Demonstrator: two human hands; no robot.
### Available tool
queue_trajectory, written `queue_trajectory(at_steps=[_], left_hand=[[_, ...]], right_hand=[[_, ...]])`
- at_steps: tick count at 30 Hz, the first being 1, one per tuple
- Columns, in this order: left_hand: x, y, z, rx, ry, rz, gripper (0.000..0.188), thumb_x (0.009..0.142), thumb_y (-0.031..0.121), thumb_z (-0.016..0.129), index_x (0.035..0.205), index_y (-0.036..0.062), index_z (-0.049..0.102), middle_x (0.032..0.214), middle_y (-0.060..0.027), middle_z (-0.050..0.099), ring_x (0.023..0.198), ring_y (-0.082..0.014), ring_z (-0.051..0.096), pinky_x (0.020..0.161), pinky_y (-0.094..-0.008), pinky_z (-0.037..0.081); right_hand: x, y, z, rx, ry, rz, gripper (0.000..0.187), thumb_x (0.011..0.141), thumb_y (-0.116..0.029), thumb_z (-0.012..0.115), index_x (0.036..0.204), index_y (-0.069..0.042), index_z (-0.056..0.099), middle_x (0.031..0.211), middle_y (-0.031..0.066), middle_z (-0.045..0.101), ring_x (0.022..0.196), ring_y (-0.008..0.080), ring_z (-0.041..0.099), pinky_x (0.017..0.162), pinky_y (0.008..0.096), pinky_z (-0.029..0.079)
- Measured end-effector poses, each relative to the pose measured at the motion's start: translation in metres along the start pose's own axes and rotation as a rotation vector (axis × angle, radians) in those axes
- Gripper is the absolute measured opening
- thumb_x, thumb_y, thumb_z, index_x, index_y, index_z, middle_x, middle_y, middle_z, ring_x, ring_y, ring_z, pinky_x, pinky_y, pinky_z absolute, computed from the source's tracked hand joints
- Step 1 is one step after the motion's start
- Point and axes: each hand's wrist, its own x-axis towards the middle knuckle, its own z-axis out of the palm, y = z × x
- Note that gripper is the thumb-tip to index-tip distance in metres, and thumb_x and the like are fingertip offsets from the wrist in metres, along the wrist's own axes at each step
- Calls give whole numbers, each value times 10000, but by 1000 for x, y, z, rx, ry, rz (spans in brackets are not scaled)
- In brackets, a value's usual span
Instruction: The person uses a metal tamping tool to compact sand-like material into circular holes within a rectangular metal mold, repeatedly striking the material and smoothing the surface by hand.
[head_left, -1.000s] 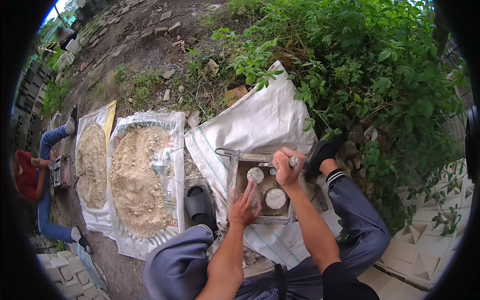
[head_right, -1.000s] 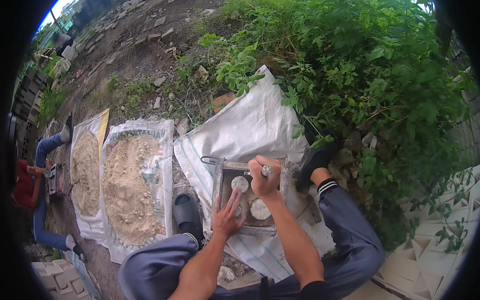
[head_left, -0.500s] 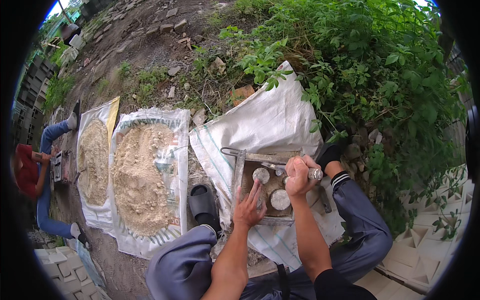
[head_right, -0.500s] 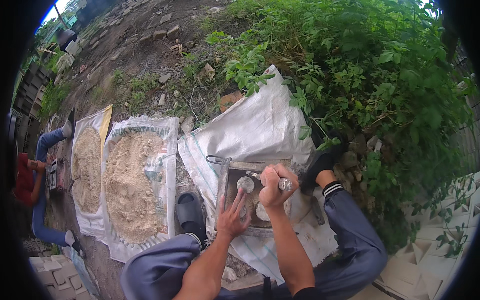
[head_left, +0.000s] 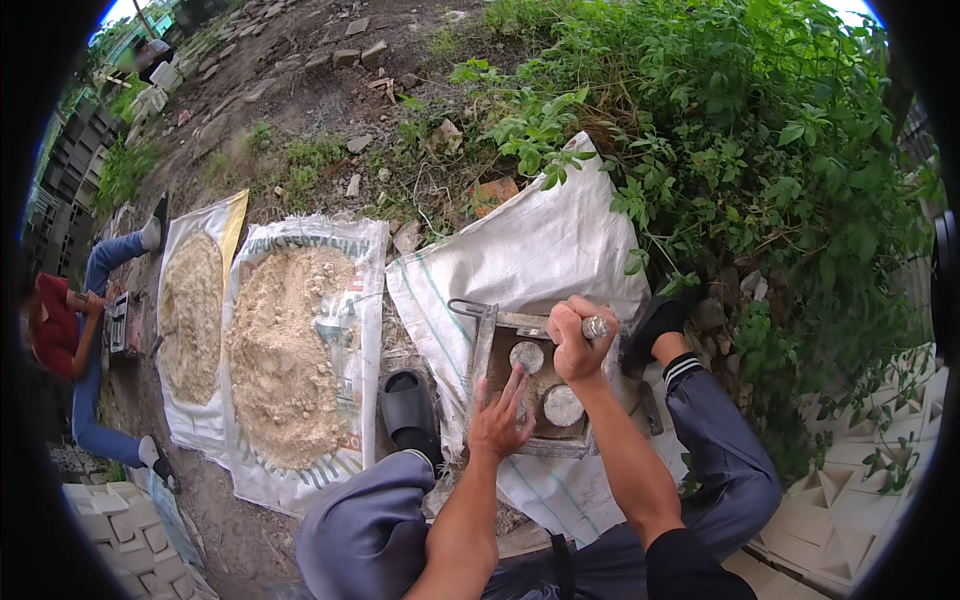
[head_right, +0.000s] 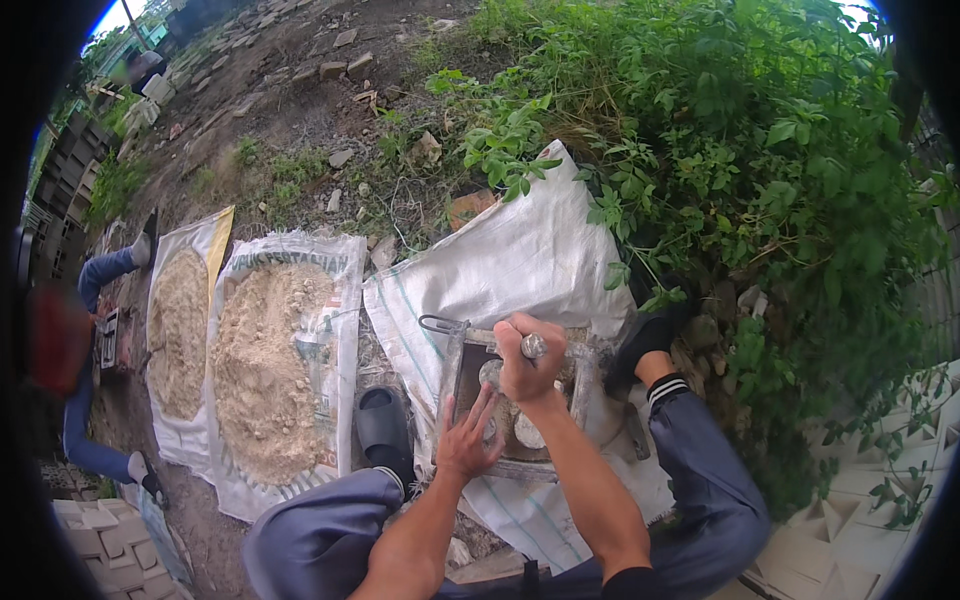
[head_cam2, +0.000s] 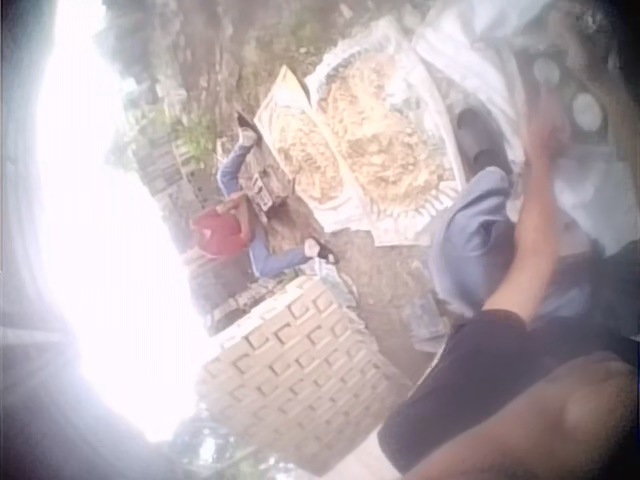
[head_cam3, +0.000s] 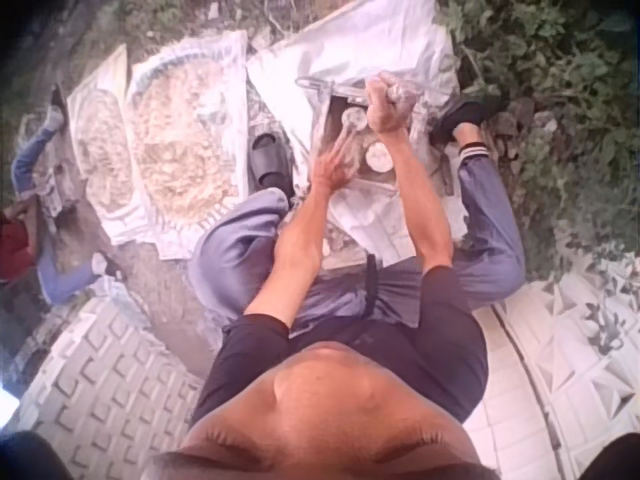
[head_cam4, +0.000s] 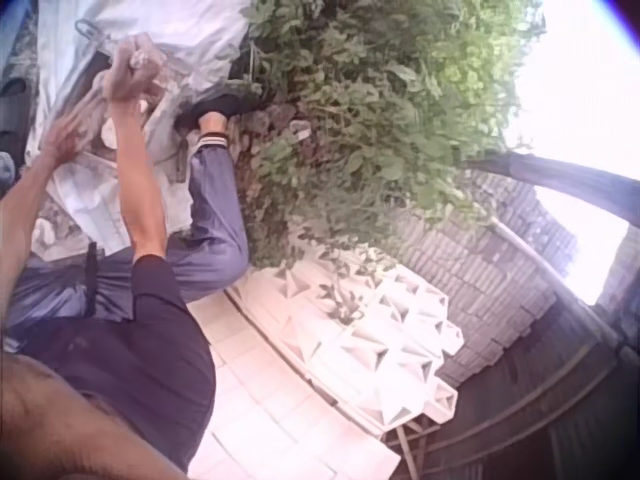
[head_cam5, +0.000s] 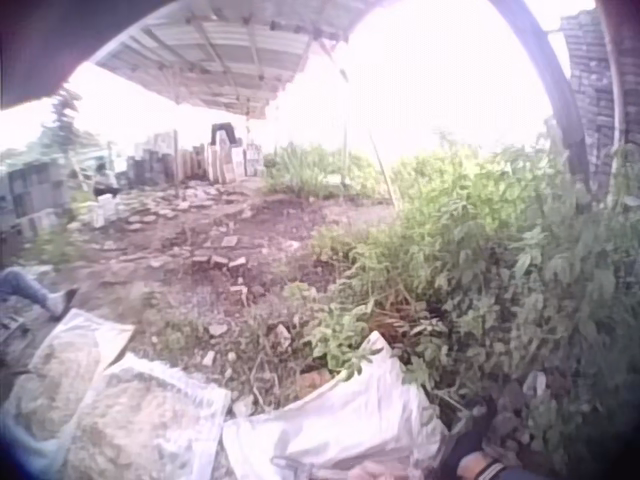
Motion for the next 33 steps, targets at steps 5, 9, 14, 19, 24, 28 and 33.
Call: queue_trajectory(at_steps=[5, 9, 14, 19, 24, 28, 33], left_hand=[[10, 5, -1, -16, -7, 23, 672, 806, 325, 554, 1414, 110, 368, 1522, -7, 266, 971, -167, 621, 1137, -469, 178], [0, 1, 2, -4, -14, 12, 682, 807, 331, 558, 1420, 110, 359, 1524, -8, 259, 968, -175, 617, 1138, -470, 175], [5, 4, 0, 30, -67, 6, 700, 809, 336, 551, 1436, 114, 332, 1534, -3, 237, 1007, -168, 612, 1140, -472, 166], [3, 0, -1, 42, -96, -21, 701, 816, 352, 543, 1442, 123, 323, 1539, -1, 222, 1061, -159, 594, 1140, -468, 160], [7, 5, -1, 70, -28, 33, 685, 814, 351, 548, 1430, 128, 347, 1542, -8, 214, 1141, -139, 557, 1143, -470, 145], [3, 3, -6, 60, -94, -20, 691, 811, 339, 551, 1432, 122, 338, 1542, -9, 215, 1145, -140, 553, 1142, -479, 142], [9, 3, -2, 16, -63, 11, 712, 793, 331, 568, 1435, 130, 334, 1537, -7, 229, 1109, -147, 574, 1144, -477, 140]], right_hand=[[-2, 25, 3, 7, 140, -51, 336, 817, -50, 503, 519, -7, 356, 475, -7, 378, 418, 53, 333, 391, 240, 245], [8, 19, 12, -23, -98, 95, 335, 818, -50, 507, 516, -27, 366, 466, -8, 381, 415, 54, 329, 390, 243, 237], [-4, 22, 12, 9, 8, 0, 361, 821, -63, 508, 503, -24, 341, 462, -8, 372, 405, 66, 322, 388, 259, 237], [8, -8, -2, 90, 27, 78, 362, 818, -68, 496, 502, -42, 324, 458, -7, 357, 399, 73, 326, 384, 265, 242], [-1, 34, -42, 172, -52, 218, 363, 825, -67, 522, 507, -46, 350, 466, -19, 371, 405, 52, 345, 384, 246, 252], [8, -5, -45, 212, 181, 193, 357, 820, -69, 535, 511, -63, 355, 478, -30, 377, 405, 51, 335, 383, 248, 235], [3, 27, -75, 165, 179, 216, 352, 829, -75, 519, 532, -86, 331, 485, -31, 352, 412, 51, 313, 390, 250, 235]])
